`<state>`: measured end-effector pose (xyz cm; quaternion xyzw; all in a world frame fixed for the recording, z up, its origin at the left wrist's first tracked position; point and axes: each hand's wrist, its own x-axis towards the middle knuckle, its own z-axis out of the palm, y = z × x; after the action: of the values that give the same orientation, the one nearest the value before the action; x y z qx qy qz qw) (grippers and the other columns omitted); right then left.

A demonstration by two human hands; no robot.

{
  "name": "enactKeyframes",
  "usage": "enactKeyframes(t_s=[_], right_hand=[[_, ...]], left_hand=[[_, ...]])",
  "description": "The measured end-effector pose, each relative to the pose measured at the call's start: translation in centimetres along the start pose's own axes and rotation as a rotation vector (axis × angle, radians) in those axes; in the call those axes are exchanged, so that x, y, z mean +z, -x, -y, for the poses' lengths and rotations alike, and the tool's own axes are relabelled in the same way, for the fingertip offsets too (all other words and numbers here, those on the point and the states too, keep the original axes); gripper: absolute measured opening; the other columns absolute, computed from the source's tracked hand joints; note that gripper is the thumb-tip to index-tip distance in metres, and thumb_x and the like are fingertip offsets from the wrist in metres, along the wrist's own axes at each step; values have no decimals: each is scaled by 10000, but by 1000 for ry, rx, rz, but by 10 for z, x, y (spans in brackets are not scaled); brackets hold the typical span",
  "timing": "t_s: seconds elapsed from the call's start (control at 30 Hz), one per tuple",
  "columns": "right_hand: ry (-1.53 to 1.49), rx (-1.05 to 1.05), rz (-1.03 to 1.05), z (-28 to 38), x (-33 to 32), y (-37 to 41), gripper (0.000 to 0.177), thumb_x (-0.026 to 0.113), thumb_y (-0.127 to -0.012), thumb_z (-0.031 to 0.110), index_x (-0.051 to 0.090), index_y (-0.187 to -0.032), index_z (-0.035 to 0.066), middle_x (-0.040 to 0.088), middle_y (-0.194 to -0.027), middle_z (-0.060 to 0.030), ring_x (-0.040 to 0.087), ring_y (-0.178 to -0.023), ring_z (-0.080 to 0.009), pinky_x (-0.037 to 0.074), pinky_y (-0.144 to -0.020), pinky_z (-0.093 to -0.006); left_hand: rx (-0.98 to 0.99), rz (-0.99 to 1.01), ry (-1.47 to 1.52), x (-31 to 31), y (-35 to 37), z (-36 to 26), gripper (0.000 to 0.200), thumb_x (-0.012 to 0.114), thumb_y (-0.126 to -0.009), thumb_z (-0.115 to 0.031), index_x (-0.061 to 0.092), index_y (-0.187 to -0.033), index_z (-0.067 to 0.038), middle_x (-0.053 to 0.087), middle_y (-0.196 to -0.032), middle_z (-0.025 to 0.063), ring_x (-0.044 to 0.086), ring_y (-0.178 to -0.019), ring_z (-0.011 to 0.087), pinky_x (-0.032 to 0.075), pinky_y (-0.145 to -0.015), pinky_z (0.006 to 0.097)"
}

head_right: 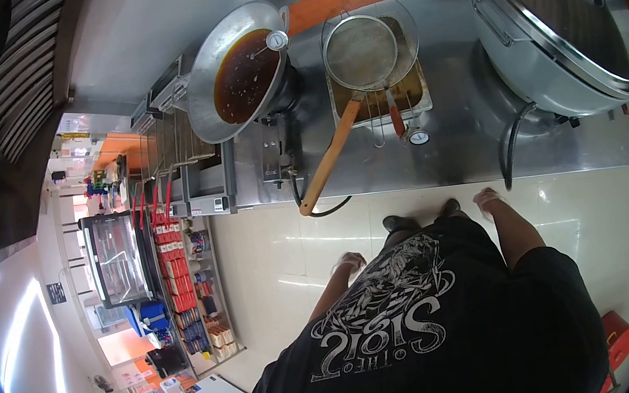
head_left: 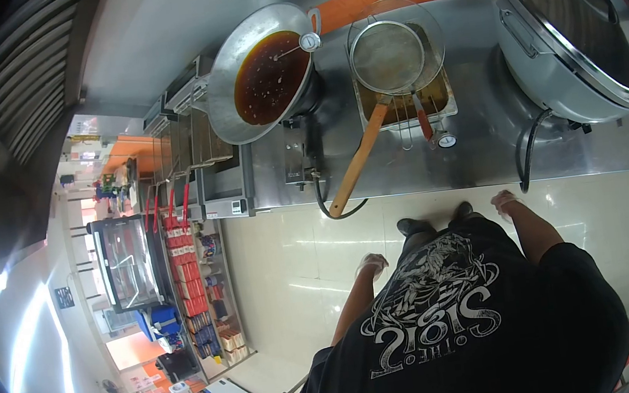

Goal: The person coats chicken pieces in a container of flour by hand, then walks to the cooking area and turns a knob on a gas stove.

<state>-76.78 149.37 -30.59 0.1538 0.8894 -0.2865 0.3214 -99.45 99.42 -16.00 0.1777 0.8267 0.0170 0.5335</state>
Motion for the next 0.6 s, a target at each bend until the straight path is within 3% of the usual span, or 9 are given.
enactKeyframes(t_s=[0.07,0.13,0.2,0.27,0.37,0.53,0.6], right_hand=[[177,-121,-24,0,-6,4,194,547,-765,209,627,-792,34,646,-769,-156,647,-712,-268,505,-654,-382],[-56,3,-17,-4,0,-2,198,535,-778,200,624,-788,23,643,-771,-164,646,-712,-263,503,-656,-384],[-23,12,-11,4,-10,3,174,534,-759,164,635,-792,27,643,-805,-178,647,-758,-281,508,-682,-400],[278,-95,-8,9,-18,7,163,543,-707,101,662,-805,45,647,-872,-198,648,-851,-320,517,-734,-433],[89,8,15,8,-18,2,223,498,-816,203,620,-816,17,641,-787,-182,642,-725,-274,501,-678,-398],[19,52,48,7,-13,-5,212,511,-815,203,621,-832,22,645,-794,-166,640,-720,-266,503,-668,-403],[130,-5,20,-8,8,-22,189,524,-787,177,633,-842,33,645,-835,-174,640,-773,-287,507,-699,-412]], left_hand=[[32,-15,-21,5,-2,5,198,519,-783,-116,711,-788,-163,672,-960,47,628,-894,171,495,-775,301],[51,-21,-64,-1,12,-6,196,523,-784,-126,714,-790,-168,673,-956,55,629,-895,173,494,-772,301],[30,-3,-6,0,11,-6,187,529,-782,-144,714,-794,-170,672,-960,64,627,-907,186,491,-783,311],[-4,-16,17,1,11,-9,179,538,-777,-160,715,-800,-172,671,-961,71,626,-913,200,489,-791,322],[-47,-62,21,1,12,-17,170,551,-763,-178,716,-808,-175,672,-954,79,628,-908,218,487,-793,336],[-43,-70,74,5,6,-15,168,557,-751,-173,717,-801,-180,675,-934,85,633,-889,222,490,-781,341],[-36,-67,72,6,5,-13,168,554,-753,-171,717,-793,-180,675,-932,84,633,-889,218,490,-780,339]])
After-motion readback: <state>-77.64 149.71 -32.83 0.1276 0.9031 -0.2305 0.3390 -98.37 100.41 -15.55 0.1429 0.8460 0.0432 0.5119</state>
